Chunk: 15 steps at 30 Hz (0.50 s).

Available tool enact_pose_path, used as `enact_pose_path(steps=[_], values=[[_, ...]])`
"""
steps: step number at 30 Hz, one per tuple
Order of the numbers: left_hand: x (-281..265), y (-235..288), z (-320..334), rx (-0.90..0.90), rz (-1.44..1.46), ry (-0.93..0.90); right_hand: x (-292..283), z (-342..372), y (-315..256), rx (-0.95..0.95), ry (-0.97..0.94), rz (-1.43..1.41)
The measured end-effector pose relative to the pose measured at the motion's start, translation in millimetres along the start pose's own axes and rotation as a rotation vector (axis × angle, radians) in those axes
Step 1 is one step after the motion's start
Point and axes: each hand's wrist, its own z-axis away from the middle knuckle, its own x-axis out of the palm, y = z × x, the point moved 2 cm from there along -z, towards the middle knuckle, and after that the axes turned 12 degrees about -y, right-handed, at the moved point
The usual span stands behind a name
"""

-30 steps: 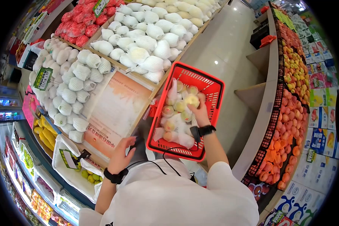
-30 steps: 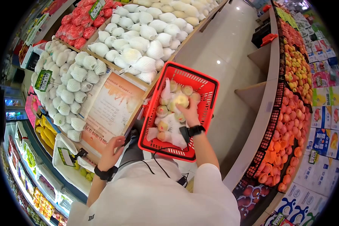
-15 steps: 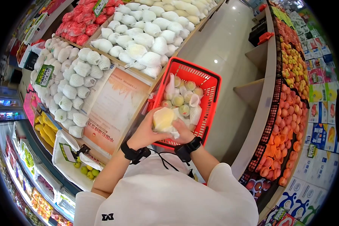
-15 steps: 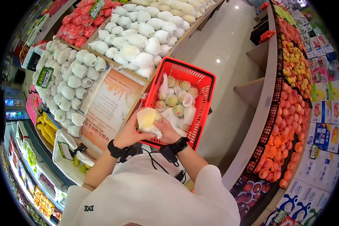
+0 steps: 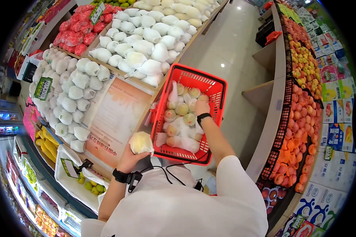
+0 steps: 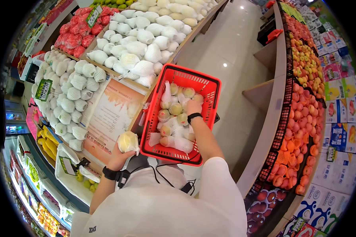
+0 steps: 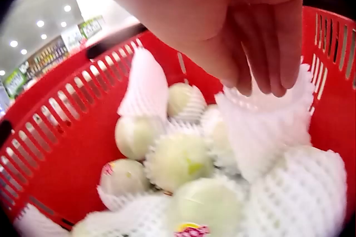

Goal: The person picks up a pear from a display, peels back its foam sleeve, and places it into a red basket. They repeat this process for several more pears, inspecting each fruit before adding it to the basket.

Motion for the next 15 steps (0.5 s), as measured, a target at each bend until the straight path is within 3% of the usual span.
enact_pose_path(steps=[3, 5, 6, 7, 10, 13, 15], values=[[-14, -9, 9, 0.046, 0.067, 0.037, 24, -32, 22, -0.019, -0.099, 0.042], [-18, -10, 13, 0.027, 0.073, 0.081, 42, -51, 32, -0.094, -0.014, 0.161], [-21, -11, 14, 0.027, 0.072, 0.087, 51, -63, 39, 0.061, 0.097, 0.032], [-23, -13, 16, 0.027, 0.088, 0.083, 40, -57, 38, 0.056, 0.092, 0.032], [-24, -14, 23, 0.02, 0.087, 0.098, 2, -34, 37, 0.117, -0.215, 0.184], [-18, -1, 24, 0.044, 0.028, 0.12, -1, -30, 50, 0.106, -0.202, 0.036], [-16, 5, 24, 0.072, -0.011, 0.136, -20, -9, 48, -0.011, -0.267, -0.008]])
